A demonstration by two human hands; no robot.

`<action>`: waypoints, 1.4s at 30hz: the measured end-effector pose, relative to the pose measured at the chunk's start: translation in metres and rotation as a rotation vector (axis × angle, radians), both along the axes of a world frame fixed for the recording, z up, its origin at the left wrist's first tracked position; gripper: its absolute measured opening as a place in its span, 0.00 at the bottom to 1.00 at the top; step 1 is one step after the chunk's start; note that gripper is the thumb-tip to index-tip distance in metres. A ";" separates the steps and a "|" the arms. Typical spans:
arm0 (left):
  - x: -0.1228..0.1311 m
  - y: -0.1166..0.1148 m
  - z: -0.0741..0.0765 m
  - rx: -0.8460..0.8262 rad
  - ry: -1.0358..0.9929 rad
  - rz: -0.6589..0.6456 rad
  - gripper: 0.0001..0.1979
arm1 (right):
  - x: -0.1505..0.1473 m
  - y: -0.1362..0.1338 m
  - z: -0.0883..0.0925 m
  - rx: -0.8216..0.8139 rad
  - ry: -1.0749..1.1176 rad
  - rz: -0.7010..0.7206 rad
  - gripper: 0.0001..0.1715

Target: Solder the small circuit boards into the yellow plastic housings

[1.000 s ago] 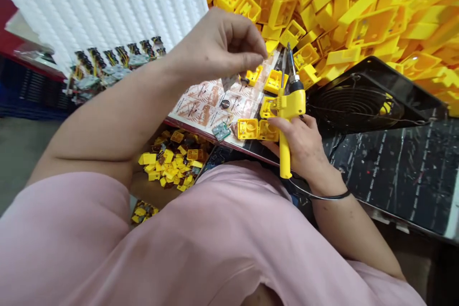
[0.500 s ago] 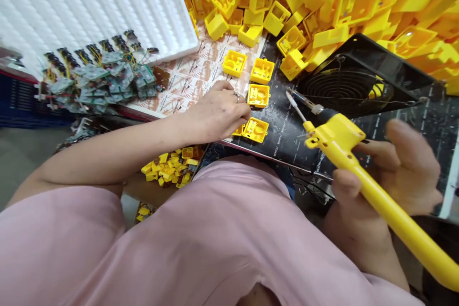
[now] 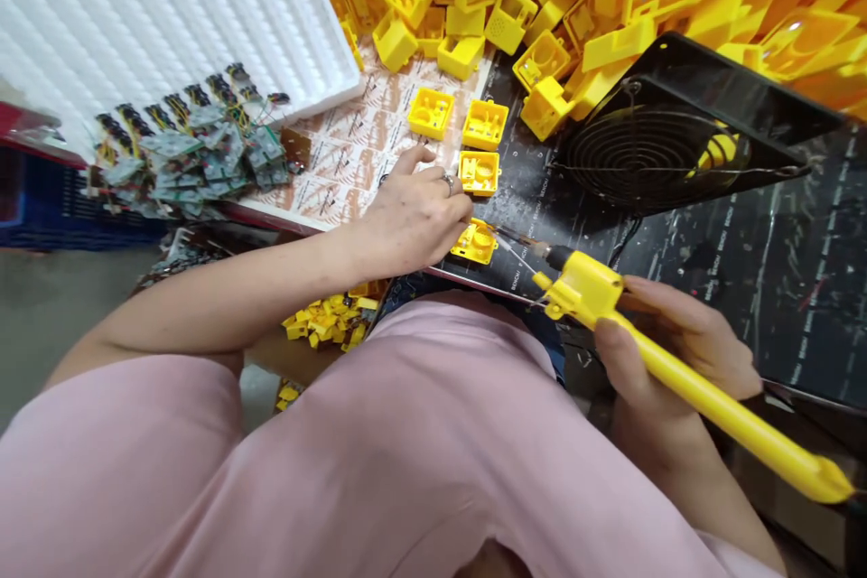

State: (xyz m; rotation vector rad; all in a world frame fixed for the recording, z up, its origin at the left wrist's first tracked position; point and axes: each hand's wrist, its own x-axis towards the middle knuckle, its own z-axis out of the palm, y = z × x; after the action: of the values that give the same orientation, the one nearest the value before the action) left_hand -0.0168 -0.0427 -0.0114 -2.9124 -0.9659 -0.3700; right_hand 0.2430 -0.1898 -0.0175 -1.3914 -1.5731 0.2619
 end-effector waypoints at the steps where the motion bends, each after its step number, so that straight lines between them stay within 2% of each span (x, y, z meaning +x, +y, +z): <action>1: 0.000 0.000 0.000 0.018 0.012 -0.007 0.18 | -0.001 0.001 0.003 0.026 -0.050 0.061 0.19; 4: 0.000 0.001 0.001 0.068 0.043 -0.025 0.18 | -0.006 0.011 0.009 0.178 -0.154 0.231 0.15; 6: -0.001 0.001 0.002 0.083 0.042 -0.038 0.18 | -0.008 0.019 0.011 0.229 -0.174 0.277 0.13; 11: -0.004 0.001 0.002 0.030 0.027 -0.039 0.19 | -0.012 0.026 0.019 0.180 -0.277 0.292 0.09; 17: -0.002 -0.001 0.000 0.049 0.022 -0.034 0.18 | -0.012 0.029 0.031 0.187 -0.401 0.370 0.13; 19: -0.002 -0.001 0.001 0.015 0.019 -0.023 0.19 | -0.008 0.027 0.031 0.168 -0.391 0.387 0.09; 25: -0.001 0.000 0.003 -0.039 0.032 -0.005 0.17 | 0.005 0.019 0.025 0.124 -0.298 0.292 0.02; 30: 0.002 -0.004 0.001 -0.063 0.031 0.010 0.17 | 0.005 0.021 0.027 0.123 -0.309 0.341 0.15; 34: -0.008 -0.002 0.014 -0.116 -0.062 0.072 0.12 | 0.002 0.018 0.024 0.099 -0.256 0.278 0.17; 38: -0.029 0.018 0.031 -0.176 -0.195 0.262 0.17 | 0.003 0.011 0.018 0.029 -0.224 0.134 0.28; 40: -0.035 0.030 0.031 -0.235 -0.168 0.320 0.20 | 0.005 0.010 0.017 0.033 -0.249 0.066 0.32; 42: -0.034 0.038 0.026 -0.300 -0.100 0.327 0.20 | 0.006 0.011 0.015 0.082 -0.280 0.070 0.33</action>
State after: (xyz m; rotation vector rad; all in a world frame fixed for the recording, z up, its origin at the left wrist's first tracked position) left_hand -0.0512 -0.0048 0.0149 -2.9288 -1.6124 -0.3810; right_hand 0.2486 -0.1791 -0.0021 -1.3540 -1.8432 0.0435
